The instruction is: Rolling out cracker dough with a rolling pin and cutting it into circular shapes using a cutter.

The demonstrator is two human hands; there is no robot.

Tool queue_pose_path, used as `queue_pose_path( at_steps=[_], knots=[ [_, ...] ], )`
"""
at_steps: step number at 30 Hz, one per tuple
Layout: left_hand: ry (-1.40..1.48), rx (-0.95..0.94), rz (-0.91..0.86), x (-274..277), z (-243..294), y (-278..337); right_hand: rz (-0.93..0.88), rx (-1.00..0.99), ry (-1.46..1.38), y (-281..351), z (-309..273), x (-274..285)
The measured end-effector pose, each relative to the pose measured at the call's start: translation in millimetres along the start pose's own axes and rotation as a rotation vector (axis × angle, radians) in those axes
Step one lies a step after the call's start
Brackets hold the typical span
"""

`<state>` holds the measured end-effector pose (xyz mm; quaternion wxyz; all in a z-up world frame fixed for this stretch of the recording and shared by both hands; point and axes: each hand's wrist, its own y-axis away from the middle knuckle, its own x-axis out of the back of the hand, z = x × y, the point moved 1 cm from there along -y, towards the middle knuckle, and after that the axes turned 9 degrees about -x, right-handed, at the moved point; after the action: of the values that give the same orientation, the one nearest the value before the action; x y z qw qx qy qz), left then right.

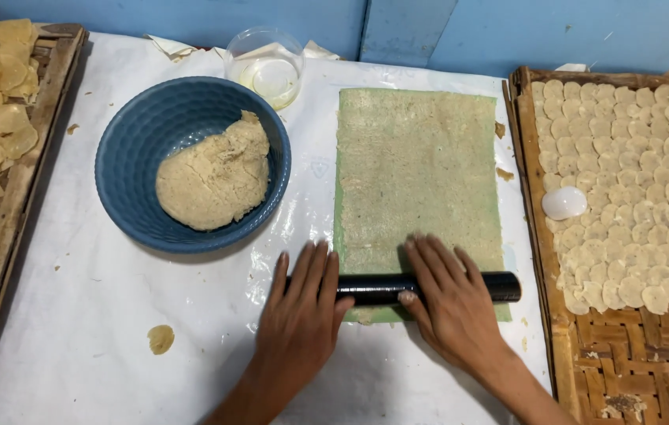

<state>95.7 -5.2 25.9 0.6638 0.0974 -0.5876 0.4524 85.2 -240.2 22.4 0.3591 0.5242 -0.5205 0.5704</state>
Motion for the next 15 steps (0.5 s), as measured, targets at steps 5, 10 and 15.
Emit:
queue_pose_path(
  at_steps=[5, 10, 15],
  knots=[
    [-0.046, 0.063, 0.02, -14, -40, -67, -0.113, -0.161, -0.036, -74, 8, 12],
    [0.03, 0.08, 0.036, -24, -71, -110, -0.079, -0.247, -0.127, -118, 30, 5],
    [0.05, 0.144, -0.145, -8, -57, -106, -0.139, -0.277, -0.111, -102, 26, 0]
  ],
)
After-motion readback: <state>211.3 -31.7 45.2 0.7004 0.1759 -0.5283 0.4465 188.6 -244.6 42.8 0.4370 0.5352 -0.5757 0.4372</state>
